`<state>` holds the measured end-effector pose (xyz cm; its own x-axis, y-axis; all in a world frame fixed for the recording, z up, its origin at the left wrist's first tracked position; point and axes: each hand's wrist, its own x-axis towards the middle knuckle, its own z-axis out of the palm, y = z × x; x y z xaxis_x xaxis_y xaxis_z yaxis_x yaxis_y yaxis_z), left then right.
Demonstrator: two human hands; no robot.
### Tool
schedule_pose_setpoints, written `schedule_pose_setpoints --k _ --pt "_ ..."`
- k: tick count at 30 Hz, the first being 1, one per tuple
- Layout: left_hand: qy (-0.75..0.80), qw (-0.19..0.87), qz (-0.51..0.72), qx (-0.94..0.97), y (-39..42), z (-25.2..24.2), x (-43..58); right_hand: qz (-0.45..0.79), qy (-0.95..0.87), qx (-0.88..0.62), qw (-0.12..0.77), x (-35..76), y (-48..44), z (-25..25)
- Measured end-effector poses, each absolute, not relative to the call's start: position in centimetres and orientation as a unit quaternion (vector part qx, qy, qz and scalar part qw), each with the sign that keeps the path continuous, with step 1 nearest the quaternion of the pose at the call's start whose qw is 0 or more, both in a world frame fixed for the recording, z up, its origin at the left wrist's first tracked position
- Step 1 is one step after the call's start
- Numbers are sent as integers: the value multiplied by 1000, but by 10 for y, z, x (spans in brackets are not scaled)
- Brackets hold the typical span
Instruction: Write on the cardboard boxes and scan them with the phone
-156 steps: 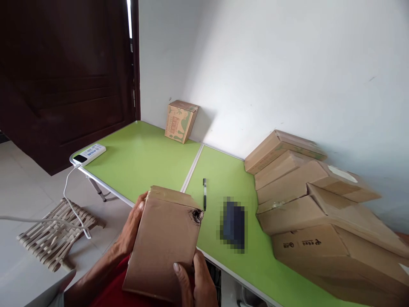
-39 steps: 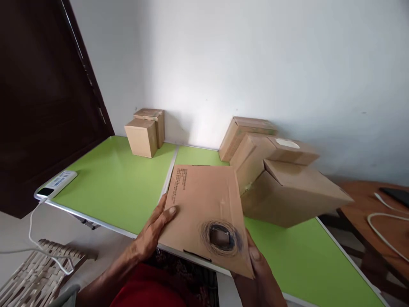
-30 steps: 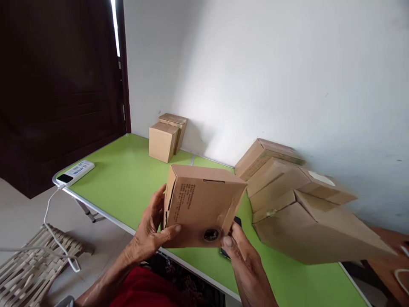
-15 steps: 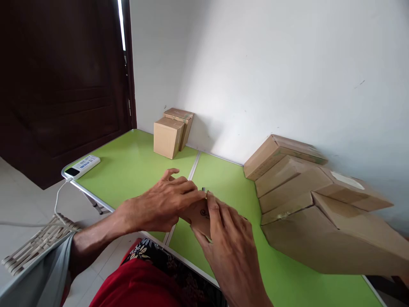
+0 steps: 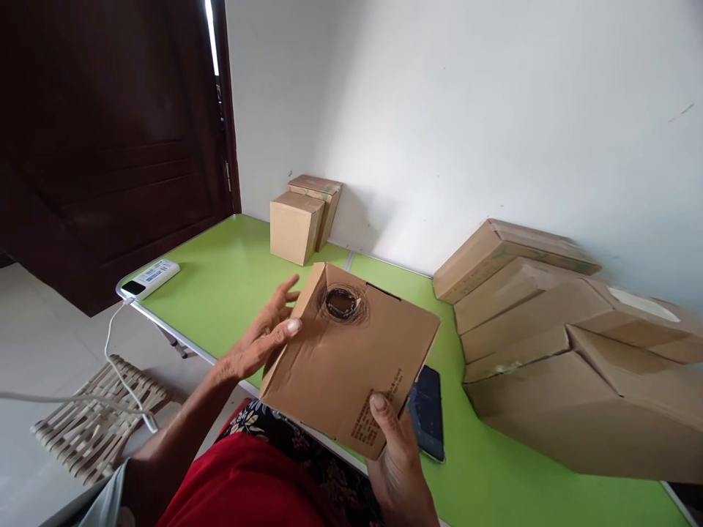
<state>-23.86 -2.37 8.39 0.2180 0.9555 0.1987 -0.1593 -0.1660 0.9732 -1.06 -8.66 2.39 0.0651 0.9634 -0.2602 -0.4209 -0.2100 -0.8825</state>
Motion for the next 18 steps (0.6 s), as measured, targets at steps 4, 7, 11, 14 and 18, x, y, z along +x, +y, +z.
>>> schedule_pose_setpoints --k 4,7,11,14,18 --pt "314 601 484 553 -30 84 -233 617 -307 -499 526 -6 -92 8" --pt "347 603 457 554 -33 79 -234 568 -340 -536 523 0 -81 18" --pt "399 603 417 550 -43 62 -232 403 -383 -649 519 -4 -59 39" --pt "438 567 408 567 -54 56 -229 293 -436 -693 494 -11 -49 48" --pt "464 526 407 585 -68 58 -227 264 -476 -702 459 -18 -49 51"
